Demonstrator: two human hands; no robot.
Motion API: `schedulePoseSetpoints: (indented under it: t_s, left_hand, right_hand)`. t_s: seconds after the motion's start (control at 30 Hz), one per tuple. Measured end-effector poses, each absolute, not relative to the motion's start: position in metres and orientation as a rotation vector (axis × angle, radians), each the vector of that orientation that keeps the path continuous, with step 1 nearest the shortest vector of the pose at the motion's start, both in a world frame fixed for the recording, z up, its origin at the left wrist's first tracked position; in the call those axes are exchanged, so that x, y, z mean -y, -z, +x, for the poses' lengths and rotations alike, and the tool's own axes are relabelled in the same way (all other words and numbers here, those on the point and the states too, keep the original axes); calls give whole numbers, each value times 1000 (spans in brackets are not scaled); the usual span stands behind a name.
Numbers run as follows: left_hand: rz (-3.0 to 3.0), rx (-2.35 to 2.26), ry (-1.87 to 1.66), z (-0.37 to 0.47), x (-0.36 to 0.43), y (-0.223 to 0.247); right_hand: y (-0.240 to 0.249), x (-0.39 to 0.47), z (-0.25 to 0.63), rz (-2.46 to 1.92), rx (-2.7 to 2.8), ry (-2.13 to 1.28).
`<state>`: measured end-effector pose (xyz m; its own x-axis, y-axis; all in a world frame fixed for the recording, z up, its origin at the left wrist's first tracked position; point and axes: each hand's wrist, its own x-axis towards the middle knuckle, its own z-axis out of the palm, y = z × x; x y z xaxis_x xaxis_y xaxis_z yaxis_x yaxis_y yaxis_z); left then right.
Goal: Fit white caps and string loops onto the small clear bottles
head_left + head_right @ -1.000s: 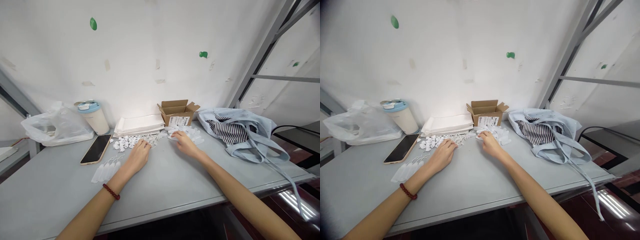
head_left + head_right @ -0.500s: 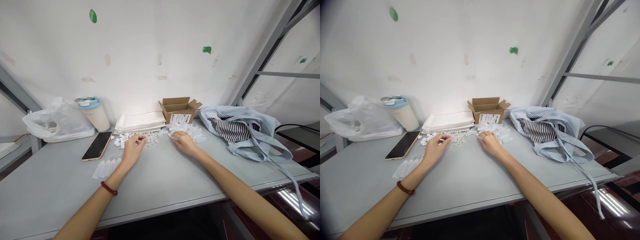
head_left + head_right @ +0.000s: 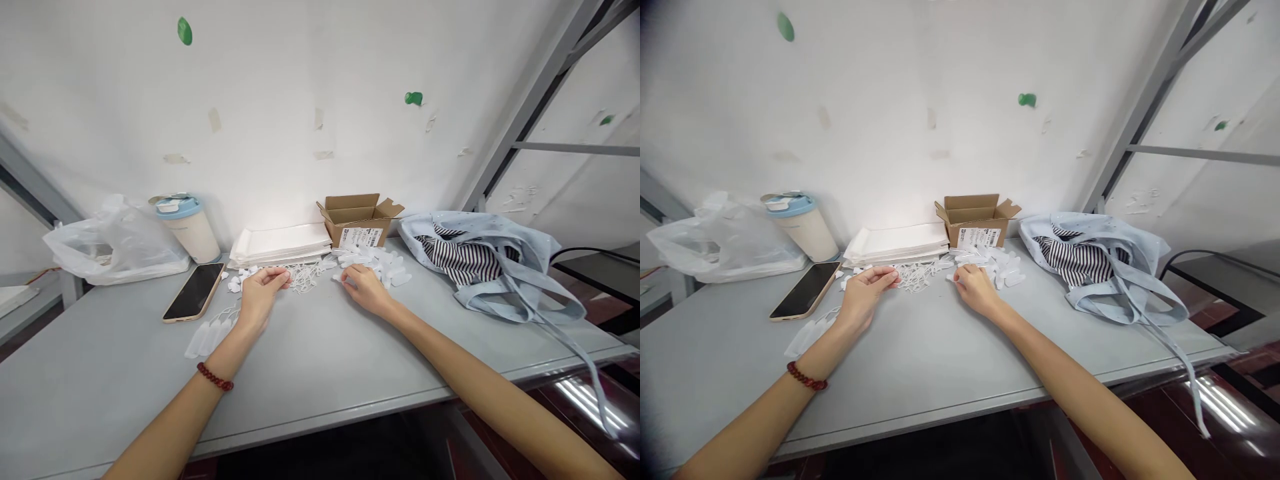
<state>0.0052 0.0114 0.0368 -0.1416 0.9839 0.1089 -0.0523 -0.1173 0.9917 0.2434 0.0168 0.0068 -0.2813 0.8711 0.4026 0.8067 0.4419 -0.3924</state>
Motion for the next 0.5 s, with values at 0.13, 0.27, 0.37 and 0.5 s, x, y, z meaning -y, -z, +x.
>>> schedulePoseSetpoints:
  t_s: [0.13, 0.27, 0.37, 0.5]
  left_hand:
    - [1421, -1284, -1370, 12, -5, -35]
    - [1608, -1329, -1317, 23, 5, -35]
    - [1654, -1263, -1311, 27, 11, -34]
    - [1679, -1162, -1318, 28, 14, -31]
  right_hand:
    - [-16, -2, 232, -1239, 1913, -512]
    - [-22, 12, 217, -1032, 1779, -952]
    - [-23, 17, 210, -974, 1711, -1135]
    - [-25, 19, 209, -984, 1656, -1220]
